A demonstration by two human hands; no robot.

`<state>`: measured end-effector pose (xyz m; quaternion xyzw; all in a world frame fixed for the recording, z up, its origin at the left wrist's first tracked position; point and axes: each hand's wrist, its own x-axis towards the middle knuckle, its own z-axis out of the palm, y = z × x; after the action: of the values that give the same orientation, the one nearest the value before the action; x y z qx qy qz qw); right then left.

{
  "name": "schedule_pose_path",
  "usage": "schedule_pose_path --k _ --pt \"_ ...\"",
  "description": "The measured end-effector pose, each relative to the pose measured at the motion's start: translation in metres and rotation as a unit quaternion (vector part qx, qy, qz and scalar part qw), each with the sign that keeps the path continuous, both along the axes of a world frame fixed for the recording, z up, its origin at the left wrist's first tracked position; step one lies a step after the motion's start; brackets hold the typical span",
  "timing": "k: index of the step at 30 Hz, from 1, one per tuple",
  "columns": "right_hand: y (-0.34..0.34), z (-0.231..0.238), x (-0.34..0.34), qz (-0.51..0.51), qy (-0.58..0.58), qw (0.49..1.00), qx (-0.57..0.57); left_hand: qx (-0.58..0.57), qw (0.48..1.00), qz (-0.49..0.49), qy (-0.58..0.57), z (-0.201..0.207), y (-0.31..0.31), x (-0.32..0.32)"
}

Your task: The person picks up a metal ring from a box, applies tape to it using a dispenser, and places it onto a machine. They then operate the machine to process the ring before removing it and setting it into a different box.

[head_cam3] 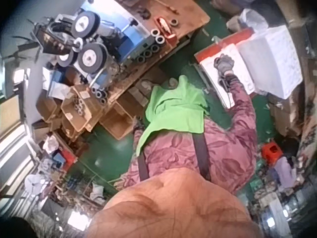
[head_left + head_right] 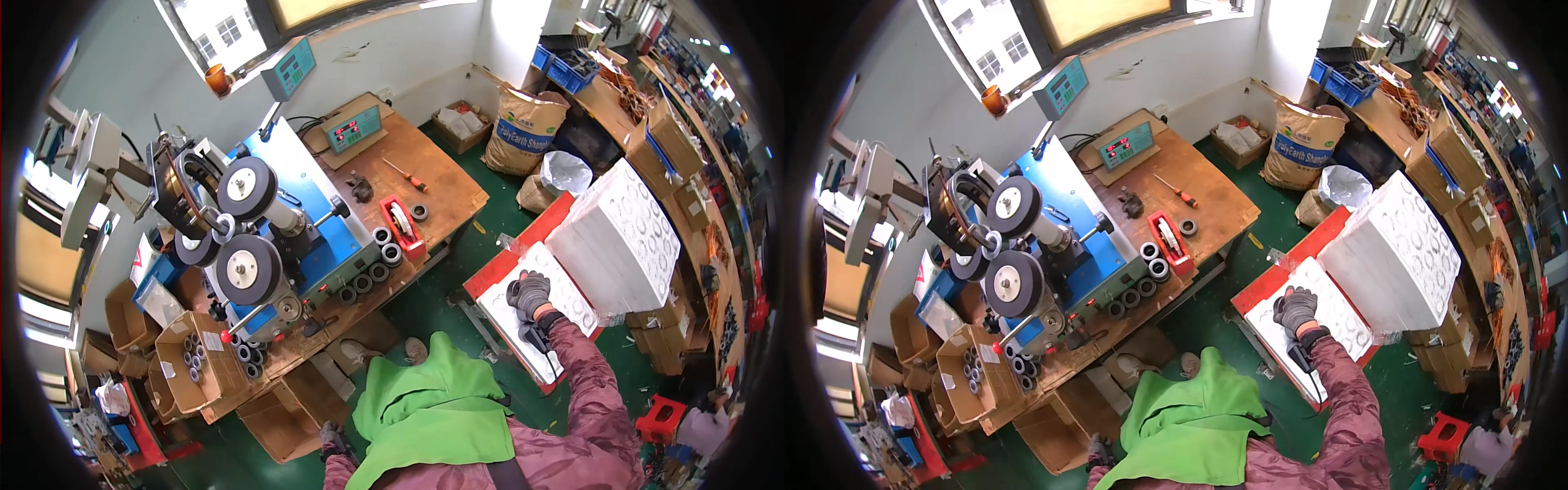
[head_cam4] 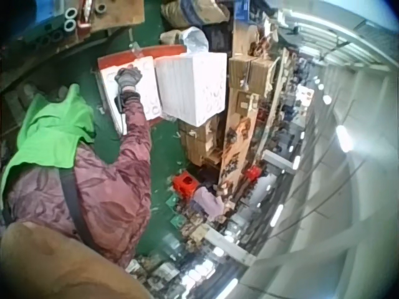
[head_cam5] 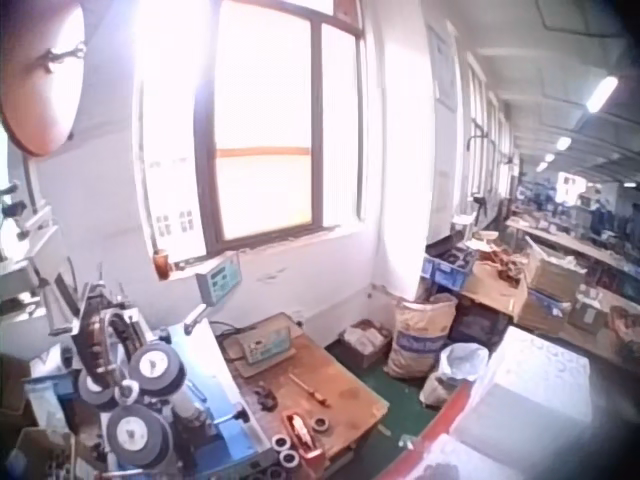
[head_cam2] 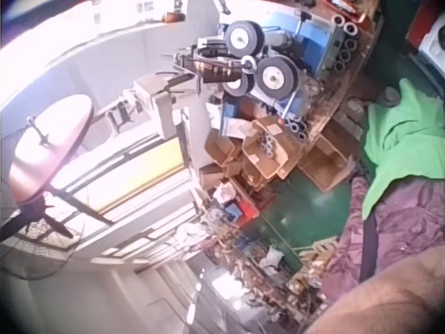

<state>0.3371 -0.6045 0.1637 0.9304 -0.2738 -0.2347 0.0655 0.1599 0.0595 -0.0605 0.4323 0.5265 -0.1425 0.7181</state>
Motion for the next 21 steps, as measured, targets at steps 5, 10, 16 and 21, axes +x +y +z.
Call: schedule_pose_path --k 5,10,16,21 --pt "0.001 -0.009 0.003 -0.019 0.059 0.998 0.020 0.101 0.987 0.053 0.112 0.019 -0.015 -0.008" --pt "-0.005 -0.021 -0.003 -0.068 0.041 0.995 0.062 0.105 0.989 0.076 0.066 0.041 -0.035 -0.005" --pt "-0.008 -0.024 -0.004 -0.086 0.046 0.990 0.102 0.034 0.996 0.083 0.017 0.030 -0.027 -0.012" --pt "-0.003 -0.019 -0.008 -0.049 0.031 0.996 0.063 0.070 0.992 0.071 0.082 0.044 -0.045 -0.004"
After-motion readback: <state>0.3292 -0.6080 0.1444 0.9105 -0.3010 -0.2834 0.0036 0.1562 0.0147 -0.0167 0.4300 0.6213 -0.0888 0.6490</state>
